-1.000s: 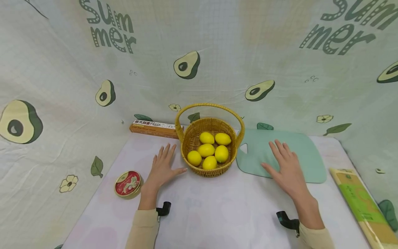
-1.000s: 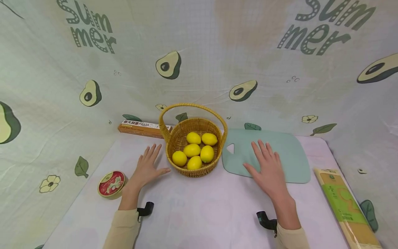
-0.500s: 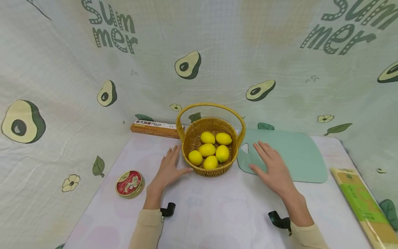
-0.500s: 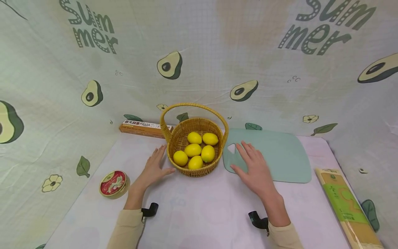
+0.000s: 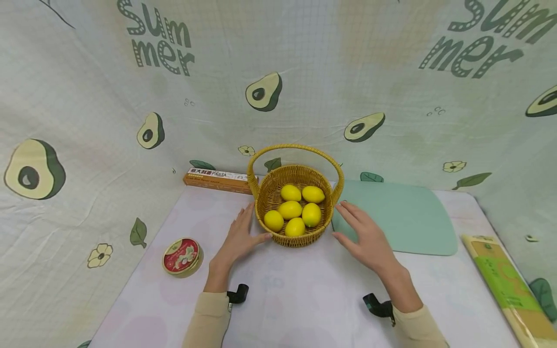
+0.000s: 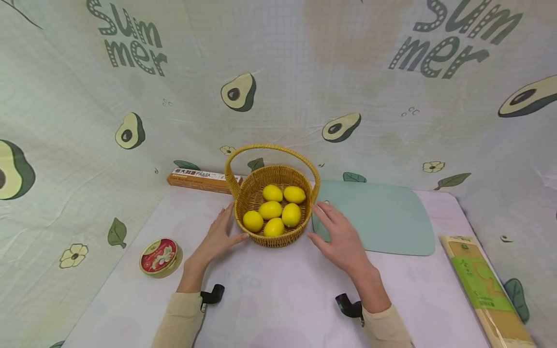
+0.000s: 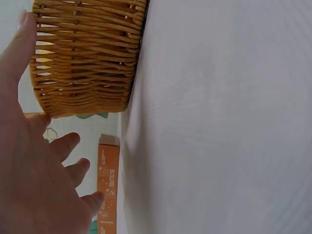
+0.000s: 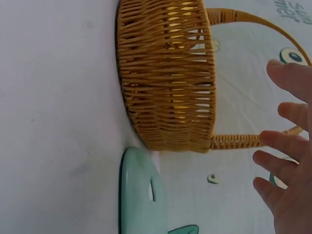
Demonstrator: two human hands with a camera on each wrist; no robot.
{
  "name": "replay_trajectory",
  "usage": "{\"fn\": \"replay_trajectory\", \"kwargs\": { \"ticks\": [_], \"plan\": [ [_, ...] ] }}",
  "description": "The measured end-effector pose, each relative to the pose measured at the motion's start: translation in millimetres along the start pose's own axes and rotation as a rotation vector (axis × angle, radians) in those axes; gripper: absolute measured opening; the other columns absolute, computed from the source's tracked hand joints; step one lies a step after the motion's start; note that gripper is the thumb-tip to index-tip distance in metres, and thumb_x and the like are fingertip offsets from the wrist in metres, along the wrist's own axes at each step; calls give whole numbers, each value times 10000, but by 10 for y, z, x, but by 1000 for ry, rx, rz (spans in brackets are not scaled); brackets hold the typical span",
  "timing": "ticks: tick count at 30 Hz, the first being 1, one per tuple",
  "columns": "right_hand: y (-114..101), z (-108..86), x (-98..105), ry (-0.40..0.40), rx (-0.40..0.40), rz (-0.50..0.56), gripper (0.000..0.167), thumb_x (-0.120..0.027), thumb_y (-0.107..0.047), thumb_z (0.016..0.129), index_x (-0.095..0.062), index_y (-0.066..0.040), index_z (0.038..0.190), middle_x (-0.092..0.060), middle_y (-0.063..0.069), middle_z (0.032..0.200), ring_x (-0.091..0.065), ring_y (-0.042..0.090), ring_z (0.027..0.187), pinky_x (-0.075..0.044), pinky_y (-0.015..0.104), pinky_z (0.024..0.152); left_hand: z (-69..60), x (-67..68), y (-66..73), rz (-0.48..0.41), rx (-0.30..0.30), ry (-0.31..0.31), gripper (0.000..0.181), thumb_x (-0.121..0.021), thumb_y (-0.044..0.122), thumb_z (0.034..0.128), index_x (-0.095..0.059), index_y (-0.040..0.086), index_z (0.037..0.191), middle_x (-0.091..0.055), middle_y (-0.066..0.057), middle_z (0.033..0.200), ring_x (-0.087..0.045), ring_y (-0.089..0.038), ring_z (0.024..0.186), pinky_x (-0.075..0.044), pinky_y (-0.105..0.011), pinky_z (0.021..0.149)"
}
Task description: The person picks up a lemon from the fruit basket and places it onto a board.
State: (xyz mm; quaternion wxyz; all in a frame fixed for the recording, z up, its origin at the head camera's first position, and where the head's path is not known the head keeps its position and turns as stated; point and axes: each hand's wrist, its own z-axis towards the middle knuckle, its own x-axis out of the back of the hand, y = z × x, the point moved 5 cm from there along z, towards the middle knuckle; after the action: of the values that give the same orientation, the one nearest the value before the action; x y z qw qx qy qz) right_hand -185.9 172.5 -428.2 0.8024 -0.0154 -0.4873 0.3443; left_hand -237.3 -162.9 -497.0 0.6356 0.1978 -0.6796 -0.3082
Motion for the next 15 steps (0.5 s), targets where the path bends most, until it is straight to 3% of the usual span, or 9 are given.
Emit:
{"fn": "replay_trajectory", "kwargs": {
  "ticks": [8, 15],
  "plan": [
    [-105, 127, -163, -55, 25, 43, 732, -780, -322, 858, -454, -204, 1503, -497, 74, 1501, -488, 301, 1356, -453, 531, 1073, 2, -54, 0, -114, 22, -3, 1155, -706, 715, 756, -34, 325, 1610, -105, -58, 1686, -89, -327, 1559, -148, -634, 1222],
    [-153, 239, -260, -122, 8, 54, 700, -735, -360, 897, -439, -202, 1511, -494, 92, 1497, -490, 314, 1350, -470, 548, 1055, 31, -119, 40, -223, 38, -29, 1125, -758, 560, 810, 31, 381, 1593, -62, 65, 1683, -103, -242, 1560, -166, -593, 1235]
  ]
}}
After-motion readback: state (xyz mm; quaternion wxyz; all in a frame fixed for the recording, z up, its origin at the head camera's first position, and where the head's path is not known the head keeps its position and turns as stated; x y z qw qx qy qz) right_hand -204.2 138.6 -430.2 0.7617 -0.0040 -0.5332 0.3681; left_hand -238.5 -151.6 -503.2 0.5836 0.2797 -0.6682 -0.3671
